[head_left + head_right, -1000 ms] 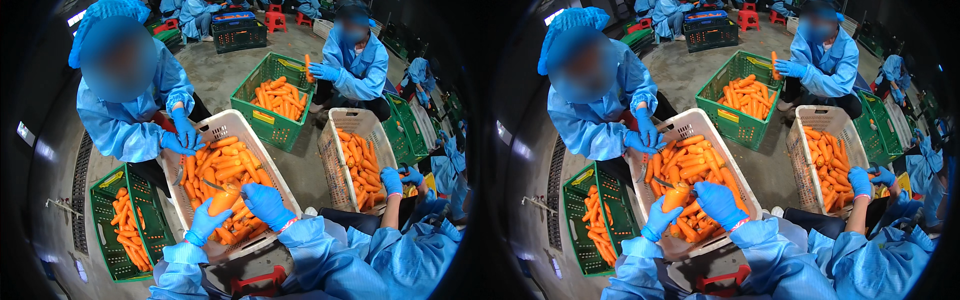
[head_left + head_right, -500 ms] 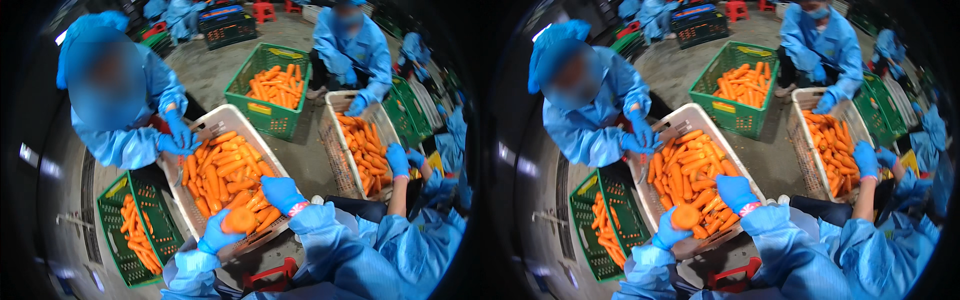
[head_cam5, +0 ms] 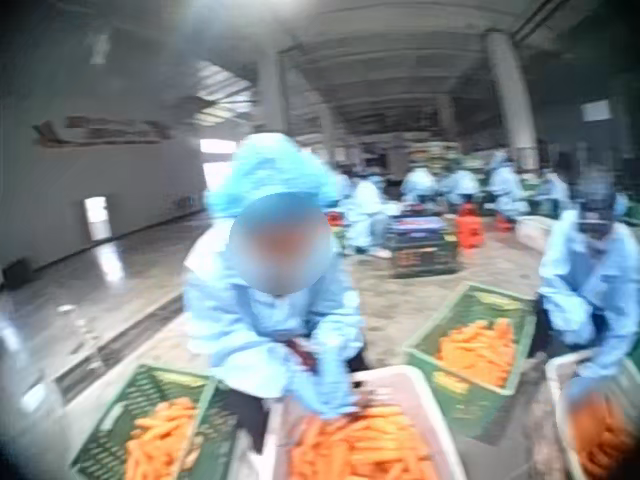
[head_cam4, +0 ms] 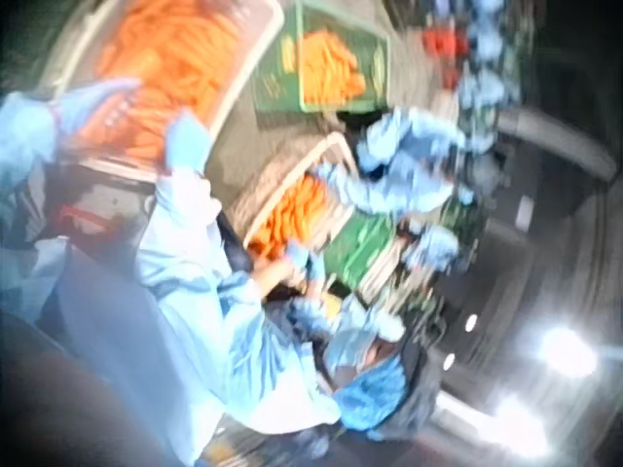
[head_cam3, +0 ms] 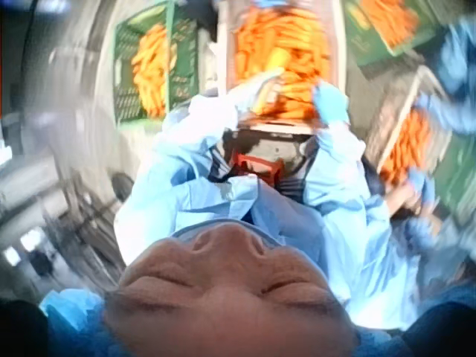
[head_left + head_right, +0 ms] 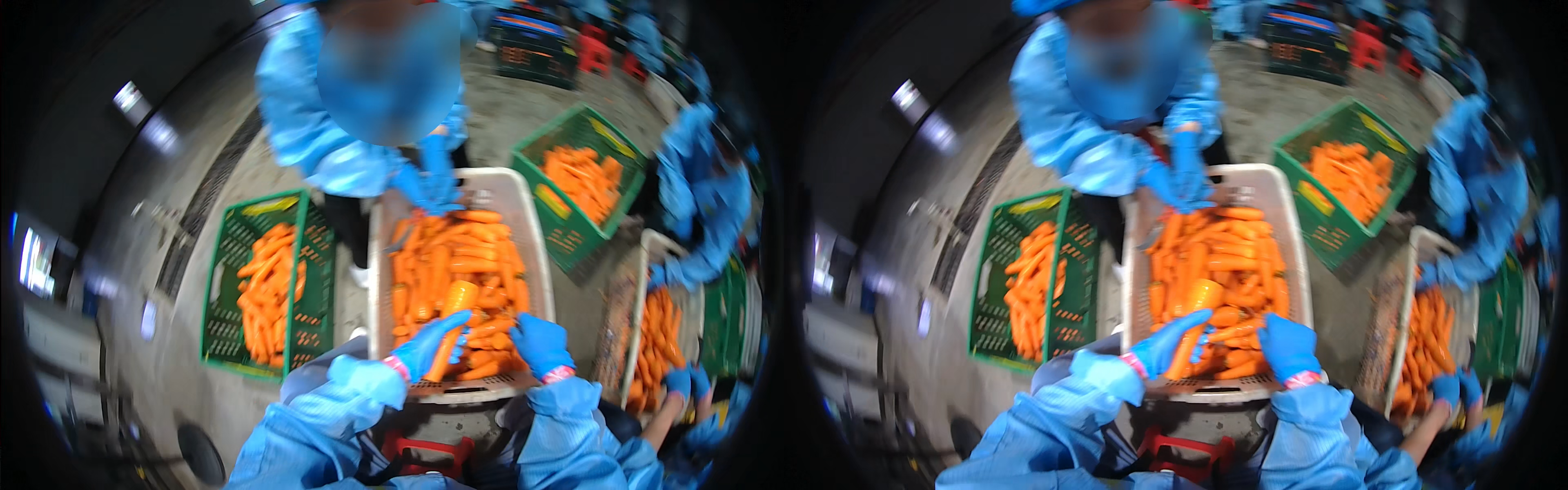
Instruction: The person peels carrots using a knife, holding each carrot in one hand and removing the skin with the other. They place the peeled carrots into a white basket and continue the process with a large supply of carrots from a green crate.
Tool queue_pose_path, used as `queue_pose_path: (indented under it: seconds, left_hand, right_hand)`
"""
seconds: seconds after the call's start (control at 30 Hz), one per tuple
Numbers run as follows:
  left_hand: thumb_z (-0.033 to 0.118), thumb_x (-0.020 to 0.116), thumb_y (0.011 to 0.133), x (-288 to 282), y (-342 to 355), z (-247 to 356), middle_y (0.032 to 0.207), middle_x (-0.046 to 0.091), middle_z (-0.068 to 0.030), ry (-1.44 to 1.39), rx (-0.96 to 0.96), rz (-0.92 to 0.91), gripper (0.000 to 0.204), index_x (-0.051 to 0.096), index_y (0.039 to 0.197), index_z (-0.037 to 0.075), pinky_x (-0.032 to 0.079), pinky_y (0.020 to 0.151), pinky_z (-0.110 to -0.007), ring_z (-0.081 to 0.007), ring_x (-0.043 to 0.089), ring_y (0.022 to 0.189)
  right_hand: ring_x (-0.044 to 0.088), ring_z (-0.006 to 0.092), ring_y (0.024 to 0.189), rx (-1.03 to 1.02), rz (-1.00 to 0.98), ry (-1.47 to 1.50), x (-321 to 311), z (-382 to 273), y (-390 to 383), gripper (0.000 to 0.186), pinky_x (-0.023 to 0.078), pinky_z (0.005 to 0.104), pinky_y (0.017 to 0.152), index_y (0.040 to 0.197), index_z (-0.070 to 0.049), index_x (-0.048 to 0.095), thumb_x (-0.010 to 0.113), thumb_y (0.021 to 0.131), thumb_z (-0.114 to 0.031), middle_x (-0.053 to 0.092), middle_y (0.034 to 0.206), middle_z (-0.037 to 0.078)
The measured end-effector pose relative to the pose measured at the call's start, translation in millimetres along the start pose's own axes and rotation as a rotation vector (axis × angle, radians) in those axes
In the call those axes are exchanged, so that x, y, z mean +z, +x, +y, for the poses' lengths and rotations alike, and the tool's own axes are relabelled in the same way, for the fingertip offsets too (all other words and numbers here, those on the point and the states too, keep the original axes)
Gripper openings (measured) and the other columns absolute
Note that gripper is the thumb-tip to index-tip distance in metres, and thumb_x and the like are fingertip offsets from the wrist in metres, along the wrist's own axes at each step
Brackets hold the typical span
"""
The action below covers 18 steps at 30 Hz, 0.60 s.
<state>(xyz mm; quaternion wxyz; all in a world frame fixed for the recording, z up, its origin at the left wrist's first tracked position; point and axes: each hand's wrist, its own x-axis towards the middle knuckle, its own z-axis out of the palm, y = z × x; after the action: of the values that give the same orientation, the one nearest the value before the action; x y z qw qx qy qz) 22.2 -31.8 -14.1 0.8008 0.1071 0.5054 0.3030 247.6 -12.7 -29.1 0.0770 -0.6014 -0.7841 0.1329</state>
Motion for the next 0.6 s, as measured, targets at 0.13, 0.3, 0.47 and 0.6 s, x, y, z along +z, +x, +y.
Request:
queue_pose_path:
  seconds: [0.13,0.3,0.47,0.6]
  left_hand:
    - [0.046,0.068,0.079,-33,8,-17,0.067,0.053,-0.0028,-0.365,-0.058,-0.177,0.042,0.055,0.086,0.006,0.046,0.05,-0.028,-0.0143,0.053,0.057]
    - [0.041,0.071,0.077,-67,-33,9,0.065,0.053,-0.0022,-0.577,0.1,-0.162,0.038,0.054,0.08,0.007,0.048,0.053,-0.029,-0.0164,0.054,0.056]
    - [0.043,0.058,0.085,-150,-52,68,0.094,0.056,-0.0126,-1.114,0.963,-0.041,0.045,0.049,0.107,0.004,0.052,0.074,-0.04,-0.0252,0.058,0.082]
    - [0.05,0.048,0.089,-149,-59,81,0.133,0.038,-0.0164,-1.036,1.104,0.153,0.069,0.026,0.139,0.008,0.044,0.095,-0.045,-0.0339,0.053,0.106]
  right_hand:
    - [0.062,0.0328,0.066,0.028,-0.062,-0.069,-2,-3,0,0.021,0.047,0.0457,0.058,0.08,-0.011,0.057,0.058,0.081,-0.031,0.064,0.073,0.011]
    - [0.062,0.033,0.068,0.004,-0.116,-0.062,0,-18,2,0.023,0.047,0.0452,0.06,0.081,-0.01,0.057,0.059,0.081,-0.033,0.065,0.075,0.011]
    - [0.061,0.0354,0.072,0.028,-0.196,-0.019,2,-22,5,0.026,0.047,0.0472,0.062,0.083,-0.01,0.057,0.059,0.081,-0.036,0.064,0.077,0.014]
    - [0.061,0.0374,0.075,0.057,-0.204,0.02,-3,-19,7,0.032,0.047,0.0488,0.065,0.091,-0.01,0.056,0.054,0.083,-0.04,0.064,0.081,0.015]
